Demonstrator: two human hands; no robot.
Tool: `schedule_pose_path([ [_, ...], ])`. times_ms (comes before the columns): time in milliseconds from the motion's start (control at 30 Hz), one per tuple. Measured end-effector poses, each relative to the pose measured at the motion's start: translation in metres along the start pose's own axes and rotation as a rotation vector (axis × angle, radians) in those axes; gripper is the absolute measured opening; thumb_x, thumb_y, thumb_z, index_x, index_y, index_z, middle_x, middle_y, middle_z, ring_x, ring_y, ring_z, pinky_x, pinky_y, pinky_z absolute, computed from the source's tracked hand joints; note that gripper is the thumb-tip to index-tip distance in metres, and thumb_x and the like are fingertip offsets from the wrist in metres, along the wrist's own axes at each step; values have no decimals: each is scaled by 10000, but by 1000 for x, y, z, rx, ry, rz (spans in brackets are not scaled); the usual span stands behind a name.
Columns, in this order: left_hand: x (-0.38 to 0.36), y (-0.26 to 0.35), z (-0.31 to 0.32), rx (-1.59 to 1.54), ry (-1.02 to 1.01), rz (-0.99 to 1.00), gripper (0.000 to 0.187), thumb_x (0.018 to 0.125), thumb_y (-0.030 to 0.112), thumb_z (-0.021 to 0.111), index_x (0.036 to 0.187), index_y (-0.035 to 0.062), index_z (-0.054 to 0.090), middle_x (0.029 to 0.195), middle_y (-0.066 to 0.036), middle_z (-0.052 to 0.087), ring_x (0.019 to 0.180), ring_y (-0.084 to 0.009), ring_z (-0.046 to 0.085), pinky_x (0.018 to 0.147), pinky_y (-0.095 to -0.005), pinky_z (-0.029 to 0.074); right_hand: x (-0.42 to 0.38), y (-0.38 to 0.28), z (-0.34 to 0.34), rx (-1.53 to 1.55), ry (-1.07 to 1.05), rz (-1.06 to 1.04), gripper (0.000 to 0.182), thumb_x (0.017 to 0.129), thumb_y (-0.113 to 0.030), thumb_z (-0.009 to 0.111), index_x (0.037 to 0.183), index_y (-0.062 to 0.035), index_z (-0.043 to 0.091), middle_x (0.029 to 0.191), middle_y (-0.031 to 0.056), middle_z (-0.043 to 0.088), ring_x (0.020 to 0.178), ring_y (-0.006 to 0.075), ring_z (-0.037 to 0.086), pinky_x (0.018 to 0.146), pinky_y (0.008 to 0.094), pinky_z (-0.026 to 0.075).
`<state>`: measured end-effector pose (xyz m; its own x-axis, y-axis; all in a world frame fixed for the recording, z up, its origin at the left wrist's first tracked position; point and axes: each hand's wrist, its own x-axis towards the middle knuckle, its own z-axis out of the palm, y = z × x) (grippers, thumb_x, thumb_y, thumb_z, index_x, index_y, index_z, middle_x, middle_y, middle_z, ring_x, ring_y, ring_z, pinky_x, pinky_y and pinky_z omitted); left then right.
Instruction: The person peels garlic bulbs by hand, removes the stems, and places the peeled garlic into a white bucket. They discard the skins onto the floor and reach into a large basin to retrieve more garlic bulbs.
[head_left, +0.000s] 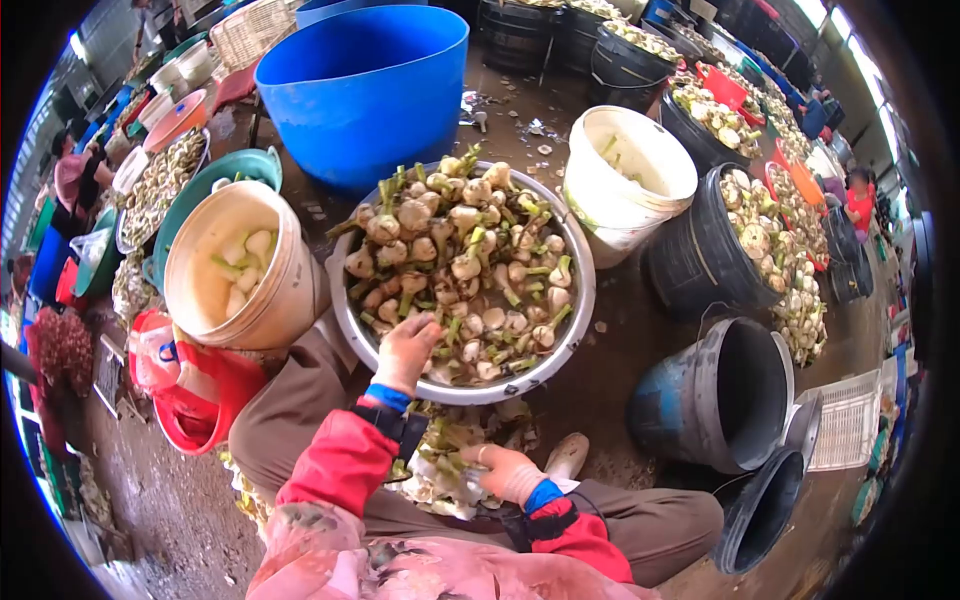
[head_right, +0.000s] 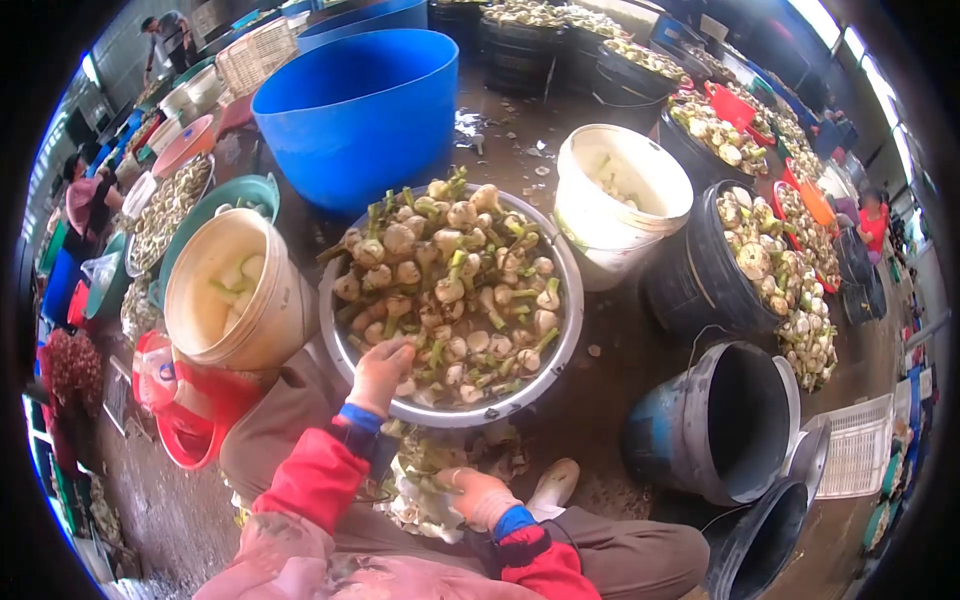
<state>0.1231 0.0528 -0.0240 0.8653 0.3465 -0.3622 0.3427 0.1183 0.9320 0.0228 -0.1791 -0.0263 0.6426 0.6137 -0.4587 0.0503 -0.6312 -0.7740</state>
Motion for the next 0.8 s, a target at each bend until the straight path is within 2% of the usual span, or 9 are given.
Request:
schedule_pose_path([
  [200, 98, 33, 82, 508, 202, 345, 401, 795, 261, 657, 1091, -5, 603, 1065, -190, 626, 963, -305, 607, 843, -352, 454, 26, 23, -3, 403, 535, 51, 357, 790, -56, 569, 1144, -26, 591, 1096, 142, 631, 1037, 261, 596, 898, 300, 450],
  [300, 145, 18, 100, 903, 310, 279, 426, 765, 415, 620, 961, 37, 631, 977, -229, 614, 957, -394, 570, 825, -456, 454, 28, 22, 7, 558, 442, 11, 377, 765, -10, 552, 1137, -46, 605, 1091, 129, 637, 1036, 230, 603, 898, 307, 459],
  [433, 151, 15, 92, 843, 204, 185, 373, 790, 382, 610, 990, 69, 639, 912, -236, 628, 913, -419, 578, 797, -451, 475, 32, 33, 10, 436, 396, -83, 350, 767, -19, 603, 1117, -13, 614, 1049, 136, 653, 975, 199, 622, 882, 284, 463],
  [533, 104, 14, 80, 60, -110, 87, 160, 812, 176, 655, 899, 45, 628, 762, -67, 616, 677, -119, 543, 631, -278, 472, 34, 24, -3, 535, 586, -14, 270, 772, -50, 674, 1035, 3, 647, 976, 103, 673, 918, 169, 624, 846, 282, 475],
  [600, 54, 16, 60, -50, -249, -119, 207, 834, 242, 673, 922, 63, 615, 761, -15, 612, 716, -95, 566, 644, -260, 478, 37, 26, -8, 633, 748, -78, 270, 777, 28, 647, 1046, 24, 627, 990, 84, 649, 915, 146, 601, 852, 269, 457],
  [633, 42, -15, 46, 311, -358, 231, 252, 838, 305, 672, 934, 80, 614, 830, -36, 630, 738, -132, 590, 661, -267, 488, 41, 27, -9, 794, 774, -87, 293, 775, 57, 632, 1066, 34, 612, 993, 84, 642, 909, 145, 598, 845, 265, 460],
  [667, -7, 25, 37, 202, -341, -178, 235, 839, 320, 662, 941, 115, 609, 889, -65, 625, 774, -188, 611, 674, -271, 497, 44, 26, -10, 956, 789, -93, 318, 772, 86, 617, 1087, 43, 598, 997, 84, 635, 904, 144, 594, 839, 262, 462],
  [733, -32, -38, 16, 57, -538, -128, 422, 797, 330, 686, 1115, 75, 575, 884, -58, 616, 875, -150, 592, 751, -255, 470, 52, 28, -7, 1004, 795, -193, 354, 775, 96, 619, 1124, 61, 573, 985, 76, 630, 887, 138, 588, 828, 250, 465],
  [800, -82, -4, 8, 302, -563, -191, 622, 723, 269, 713, 1266, 52, 500, 1053, -67, 621, 953, -155, 573, 846, -289, 445, 51, 18, -3, 975, 681, -129, 395, 776, 75, 648, 1162, 66, 561, 1028, 96, 630, 908, 144, 591, 828, 257, 472],
])
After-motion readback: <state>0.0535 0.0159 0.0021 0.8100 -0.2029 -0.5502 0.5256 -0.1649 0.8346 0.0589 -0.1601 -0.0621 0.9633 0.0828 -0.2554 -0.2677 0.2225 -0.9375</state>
